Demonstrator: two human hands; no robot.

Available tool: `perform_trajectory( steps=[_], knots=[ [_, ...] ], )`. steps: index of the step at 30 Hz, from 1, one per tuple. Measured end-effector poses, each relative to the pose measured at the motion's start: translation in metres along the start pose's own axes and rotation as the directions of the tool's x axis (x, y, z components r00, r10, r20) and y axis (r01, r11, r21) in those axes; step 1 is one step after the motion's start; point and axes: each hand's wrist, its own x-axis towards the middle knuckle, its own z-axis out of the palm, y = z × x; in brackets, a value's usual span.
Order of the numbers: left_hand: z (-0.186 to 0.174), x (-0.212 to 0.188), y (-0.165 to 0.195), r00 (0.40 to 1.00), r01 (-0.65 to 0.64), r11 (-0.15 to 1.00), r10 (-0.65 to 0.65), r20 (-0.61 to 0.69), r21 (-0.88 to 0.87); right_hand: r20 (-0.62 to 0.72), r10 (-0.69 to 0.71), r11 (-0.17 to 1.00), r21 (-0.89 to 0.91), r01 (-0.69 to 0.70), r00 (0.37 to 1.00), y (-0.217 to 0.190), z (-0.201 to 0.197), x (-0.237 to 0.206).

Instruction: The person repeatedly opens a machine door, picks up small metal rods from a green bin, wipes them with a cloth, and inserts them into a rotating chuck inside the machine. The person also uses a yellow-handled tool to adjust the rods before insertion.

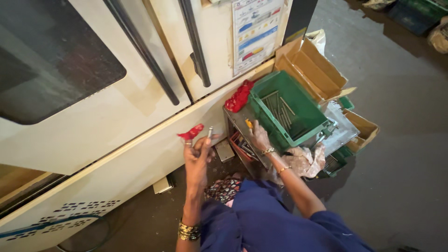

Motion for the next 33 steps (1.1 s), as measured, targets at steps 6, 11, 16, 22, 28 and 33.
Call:
perform_trajectory(
  steps=[6,11,16,22,28,33],
  knots=[
    [-0.004,0.009,-0.02,0.997,-0.035,0.998,0.038,-0.073,0.052,0.037,0.017,0.815,0.578,-0.035,0.999,-0.049,-0.038,-0.005],
    [0.003,0.009,-0.031,0.997,-0.037,0.982,0.05,-0.062,0.187,-0.182,-0.62,0.647,0.433,0.628,0.763,-0.104,-0.097,-0.035],
    [0.017,0.009,-0.022,0.983,-0.166,0.982,0.172,-0.065,0.09,-0.075,-0.599,0.718,0.389,0.577,0.797,-0.129,-0.117,-0.044],
    [0.022,0.006,-0.013,0.985,-0.134,0.987,0.142,-0.093,0.089,-0.164,-0.63,0.669,0.383,0.637,0.759,-0.13,-0.113,-0.041],
    [0.023,0.009,-0.011,0.981,-0.163,0.984,0.169,-0.094,0.066,-0.218,-0.615,0.664,0.376,0.646,0.758,-0.132,-0.114,-0.04],
    [0.028,0.009,-0.003,0.981,-0.166,0.982,0.173,-0.085,0.087,-0.225,-0.605,0.683,0.345,0.644,0.763,-0.135,-0.112,-0.039]
  ],
)
